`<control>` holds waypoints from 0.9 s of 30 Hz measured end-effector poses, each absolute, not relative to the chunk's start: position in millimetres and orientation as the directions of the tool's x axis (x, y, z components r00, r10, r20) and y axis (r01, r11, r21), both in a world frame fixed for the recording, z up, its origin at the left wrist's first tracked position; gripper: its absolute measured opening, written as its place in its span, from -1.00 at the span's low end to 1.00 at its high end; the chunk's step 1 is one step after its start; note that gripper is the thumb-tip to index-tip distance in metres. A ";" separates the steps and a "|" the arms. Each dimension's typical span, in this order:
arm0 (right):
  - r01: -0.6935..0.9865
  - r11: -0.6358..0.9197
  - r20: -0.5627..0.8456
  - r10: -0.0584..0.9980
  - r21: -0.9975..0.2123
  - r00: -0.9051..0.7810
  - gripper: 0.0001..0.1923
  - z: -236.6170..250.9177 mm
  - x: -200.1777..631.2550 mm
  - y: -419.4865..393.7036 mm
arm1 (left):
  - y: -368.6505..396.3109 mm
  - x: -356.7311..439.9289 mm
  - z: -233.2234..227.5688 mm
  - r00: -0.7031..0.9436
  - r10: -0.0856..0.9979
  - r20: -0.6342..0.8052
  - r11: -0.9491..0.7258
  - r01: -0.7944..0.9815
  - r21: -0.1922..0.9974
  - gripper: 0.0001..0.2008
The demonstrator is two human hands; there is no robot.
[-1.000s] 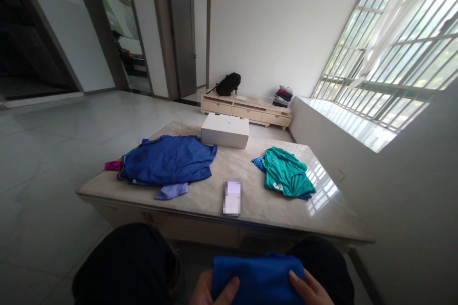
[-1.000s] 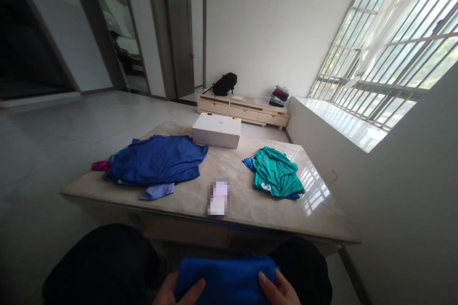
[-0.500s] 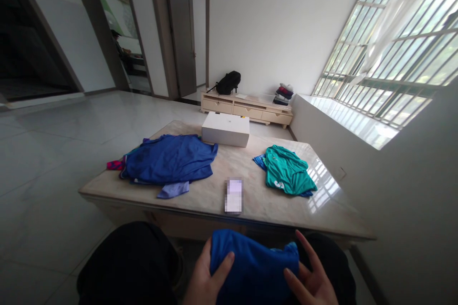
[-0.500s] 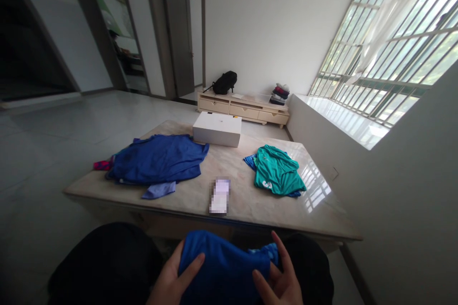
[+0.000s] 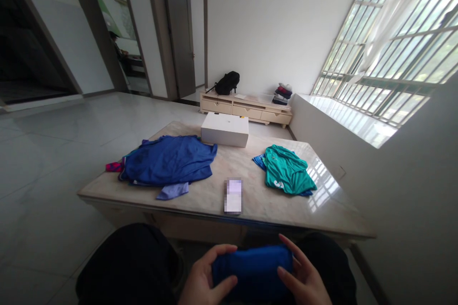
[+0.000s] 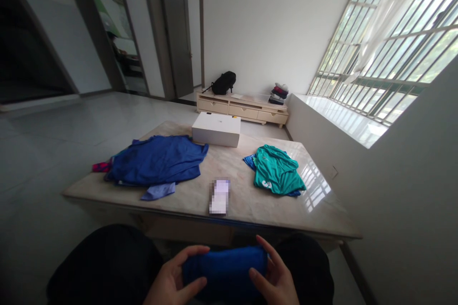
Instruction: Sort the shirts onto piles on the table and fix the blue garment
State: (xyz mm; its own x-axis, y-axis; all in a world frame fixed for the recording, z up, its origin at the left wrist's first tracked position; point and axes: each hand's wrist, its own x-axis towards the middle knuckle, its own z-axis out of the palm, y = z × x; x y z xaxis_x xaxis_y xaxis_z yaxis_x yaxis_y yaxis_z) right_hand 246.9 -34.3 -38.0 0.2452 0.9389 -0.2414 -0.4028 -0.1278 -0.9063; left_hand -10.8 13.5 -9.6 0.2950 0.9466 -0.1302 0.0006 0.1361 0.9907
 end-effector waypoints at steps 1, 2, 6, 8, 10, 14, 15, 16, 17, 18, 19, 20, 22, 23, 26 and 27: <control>-0.448 -0.143 -0.259 0.943 -0.883 0.208 -0.10 -41.1 248.7 -32.8 | 14.9 -10.4 -10.9 0.289 0.948 -0.136 0.152 -0.033 0.988 -0.50; -0.484 -0.167 -0.279 0.946 -0.859 0.168 -0.09 -44.5 250.6 -31.4 | 16.1 -9.9 -12.6 0.281 0.950 -0.139 0.160 -0.053 0.986 -0.50; -0.524 -0.225 -0.349 0.925 -0.822 0.149 -0.15 -55.3 253.5 -29.0 | 17.2 -8.9 -21.3 0.224 0.970 -0.092 0.079 0.069 0.994 -0.57; -0.486 -0.157 -0.321 0.906 -0.860 0.276 -0.18 -55.7 250.5 -29.6 | 16.3 -9.3 -25.8 0.208 0.978 -0.020 -0.021 0.196 0.980 -0.61; -0.423 -0.119 -0.279 0.899 -0.898 0.339 -0.18 -52.6 246.7 -30.6 | 15.8 -10.3 -30.1 0.209 0.977 0.046 -0.106 0.287 0.952 -0.64; -0.221 -0.092 -0.160 0.936 -0.971 0.313 -0.33 -44.0 247.5 -31.1 | 18.8 -12.8 -36.1 0.173 0.982 0.070 -0.129 0.361 0.924 -0.59; -0.145 -0.105 -0.142 0.950 -0.984 0.280 -0.38 -42.5 249.5 -30.8 | 20.6 -13.3 -36.8 0.157 0.986 0.052 -0.108 0.375 0.921 -0.58; -0.057 -0.129 -0.139 0.961 -0.990 0.238 -0.42 -41.6 251.6 -30.5 | 22.7 -13.6 -37.3 0.141 0.990 0.028 -0.081 0.386 0.919 -0.58; 0.040 -0.159 -0.148 0.970 -0.986 0.192 -0.45 -41.2 253.3 -30.2 | 25.1 -13.8 -37.6 0.127 0.992 0.002 -0.051 0.386 0.921 -0.58; 0.139 -0.176 -0.154 0.975 -0.974 0.158 -0.48 -41.3 254.2 -30.0 | 27.7 -14.0 -37.9 0.119 0.993 -0.024 -0.022 0.372 0.928 -0.57; 0.228 -0.172 -0.141 0.979 -0.958 0.148 -0.50 -41.9 254.1 -30.0 | 30.4 -14.2 -38.2 0.121 0.991 -0.053 0.008 0.344 0.939 -0.57; 0.298 -0.154 -0.110 0.981 -0.942 0.160 -0.53 -43.0 253.2 -30.2 | 33.0 -14.6 -38.7 0.134 0.987 -0.087 0.043 0.300 0.953 -0.58; 0.369 -0.109 -0.036 0.980 -0.923 0.197 -0.57 -46.7 249.5 -30.9 | 37.3 -16.3 -40.2 0.182 0.969 -0.169 0.136 0.183 0.974 -0.57; 0.371 -0.099 -0.022 0.978 -0.924 0.206 -0.57 -49.2 247.6 -31.3 | 38.7 -17.7 -41.1 0.212 0.955 -0.207 0.184 0.127 0.975 -0.55; 0.267 -0.118 -0.077 0.984 -0.957 0.160 -0.50 -58.4 245.2 -31.9 | 39.6 -23.6 -43.2 0.277 0.927 -0.252 0.249 0.044 0.967 -0.49; 0.204 -0.130 -0.105 0.986 -0.970 0.130 -0.45 -61.6 245.8 -32.0 | 39.0 -25.7 -43.7 0.289 0.925 -0.245 0.240 0.055 0.969 -0.50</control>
State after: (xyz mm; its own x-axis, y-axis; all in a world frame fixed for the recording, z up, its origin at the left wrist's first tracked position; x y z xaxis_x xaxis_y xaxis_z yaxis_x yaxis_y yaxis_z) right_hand 245.8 -32.0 -61.6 0.1300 0.9859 -0.1050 0.2038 -0.1302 -0.9703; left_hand -25.7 39.0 -43.7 0.2888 0.9255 -0.2452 0.0553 0.2396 0.9693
